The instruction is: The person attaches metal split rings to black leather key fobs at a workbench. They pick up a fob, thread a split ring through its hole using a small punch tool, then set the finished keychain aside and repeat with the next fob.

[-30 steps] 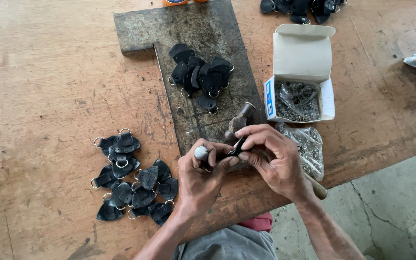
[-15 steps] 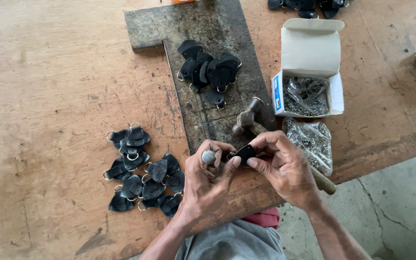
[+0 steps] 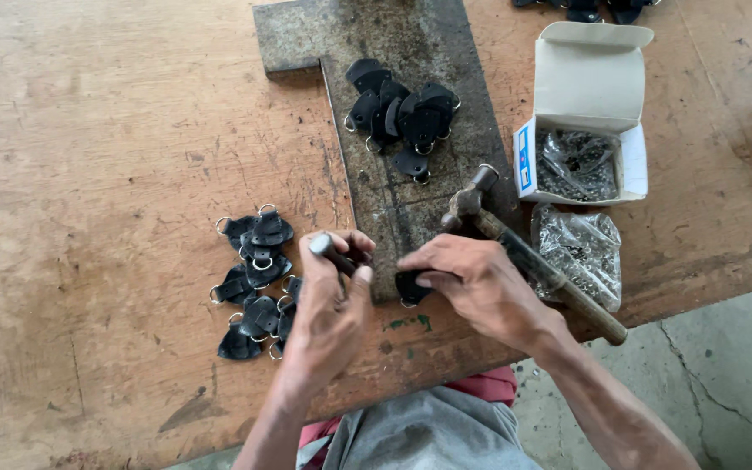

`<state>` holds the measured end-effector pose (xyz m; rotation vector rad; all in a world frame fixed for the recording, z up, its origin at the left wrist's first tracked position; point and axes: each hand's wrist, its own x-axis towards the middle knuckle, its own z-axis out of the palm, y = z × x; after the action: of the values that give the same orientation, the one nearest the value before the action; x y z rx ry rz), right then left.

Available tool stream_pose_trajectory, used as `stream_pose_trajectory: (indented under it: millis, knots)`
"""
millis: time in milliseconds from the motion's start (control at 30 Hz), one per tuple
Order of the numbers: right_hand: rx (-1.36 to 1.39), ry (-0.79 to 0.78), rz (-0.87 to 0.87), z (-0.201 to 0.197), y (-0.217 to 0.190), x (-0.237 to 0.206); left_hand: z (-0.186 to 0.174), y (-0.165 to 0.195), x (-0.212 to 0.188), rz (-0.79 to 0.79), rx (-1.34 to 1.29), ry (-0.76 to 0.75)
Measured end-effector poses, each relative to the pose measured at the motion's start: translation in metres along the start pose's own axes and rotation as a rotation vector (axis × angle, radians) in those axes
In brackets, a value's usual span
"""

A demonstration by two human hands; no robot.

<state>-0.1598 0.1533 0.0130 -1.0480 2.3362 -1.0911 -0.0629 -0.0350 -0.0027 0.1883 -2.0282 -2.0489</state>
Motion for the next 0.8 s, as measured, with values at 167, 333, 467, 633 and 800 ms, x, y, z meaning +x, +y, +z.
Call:
stream_pose_trajectory:
  millis: [167,333,467,633,800]
  knots:
    - [-0.070,0.008,-0.059,0.010,-0.003,0.017,-0.022,0.000,-0.004,-0.242,-0.119,-0.005]
    - [-0.105,0.025,-0.115,0.007,-0.005,0.017,-0.021,-0.003,-0.007,-0.405,-0.374,0.108]
    - [-0.103,-0.014,-0.049,0.006,-0.005,0.016,-0.020,-0.008,-0.005,-0.338,-0.454,0.018]
    - [-0.126,-0.010,-0.081,0.006,0.000,0.016,-0.007,-0.008,-0.006,-0.236,-0.321,-0.076]
    - [-0.133,0.031,-0.201,0.006,0.008,0.016,0.005,0.000,-0.006,-0.188,-0.025,-0.064]
